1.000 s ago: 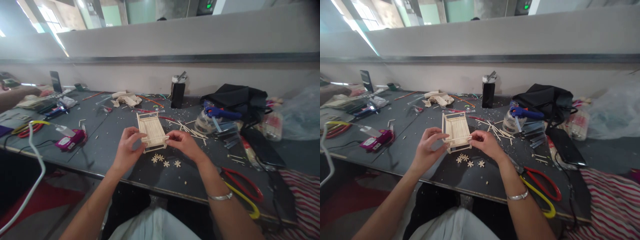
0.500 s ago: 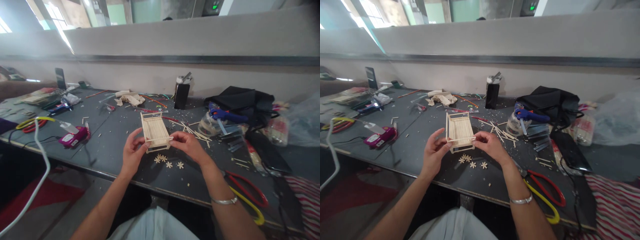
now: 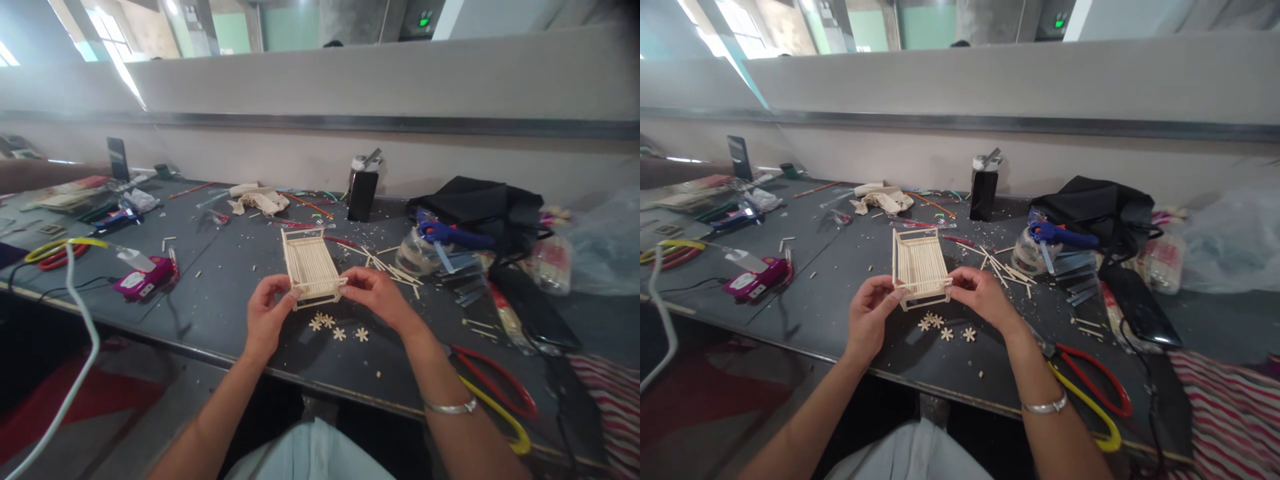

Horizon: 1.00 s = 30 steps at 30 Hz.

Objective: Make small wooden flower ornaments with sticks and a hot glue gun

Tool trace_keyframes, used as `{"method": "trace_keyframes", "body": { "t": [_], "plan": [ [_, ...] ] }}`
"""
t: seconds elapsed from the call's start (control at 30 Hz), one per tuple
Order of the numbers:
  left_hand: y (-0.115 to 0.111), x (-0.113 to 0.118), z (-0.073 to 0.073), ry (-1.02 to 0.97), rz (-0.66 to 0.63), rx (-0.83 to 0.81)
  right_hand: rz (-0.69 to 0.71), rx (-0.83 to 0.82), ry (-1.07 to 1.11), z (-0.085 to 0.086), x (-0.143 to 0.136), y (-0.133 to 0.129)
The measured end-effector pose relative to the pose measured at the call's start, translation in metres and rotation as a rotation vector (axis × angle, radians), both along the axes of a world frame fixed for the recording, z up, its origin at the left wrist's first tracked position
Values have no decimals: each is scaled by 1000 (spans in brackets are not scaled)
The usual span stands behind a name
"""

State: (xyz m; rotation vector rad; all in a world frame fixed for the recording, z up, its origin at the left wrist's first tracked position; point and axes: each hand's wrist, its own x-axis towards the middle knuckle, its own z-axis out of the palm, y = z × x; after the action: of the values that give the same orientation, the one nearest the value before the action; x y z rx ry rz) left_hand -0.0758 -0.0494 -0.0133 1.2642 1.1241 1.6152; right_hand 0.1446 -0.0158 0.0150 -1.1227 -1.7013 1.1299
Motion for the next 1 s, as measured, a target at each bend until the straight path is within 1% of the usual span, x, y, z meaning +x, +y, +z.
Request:
{"method": "trace_keyframes", "body": {
  "t": [0.17,0.3,0.6,0.7,1.0],
  "plan": [
    [4,-3,-1,30,-18,63,0,-7,8,-1,0,1],
    [6,-4,-1,57,-36,76,2,-10,7,-1,0,1],
    [4,-3,0,115,5,116,3,-27,7,2,-1,0],
    [4,-3,0,121,-5,104,2,-28,6,2,0,0],
    [3,-2,-2,44,-35,29,21,-30,3,0,1,0]
  ]
}}
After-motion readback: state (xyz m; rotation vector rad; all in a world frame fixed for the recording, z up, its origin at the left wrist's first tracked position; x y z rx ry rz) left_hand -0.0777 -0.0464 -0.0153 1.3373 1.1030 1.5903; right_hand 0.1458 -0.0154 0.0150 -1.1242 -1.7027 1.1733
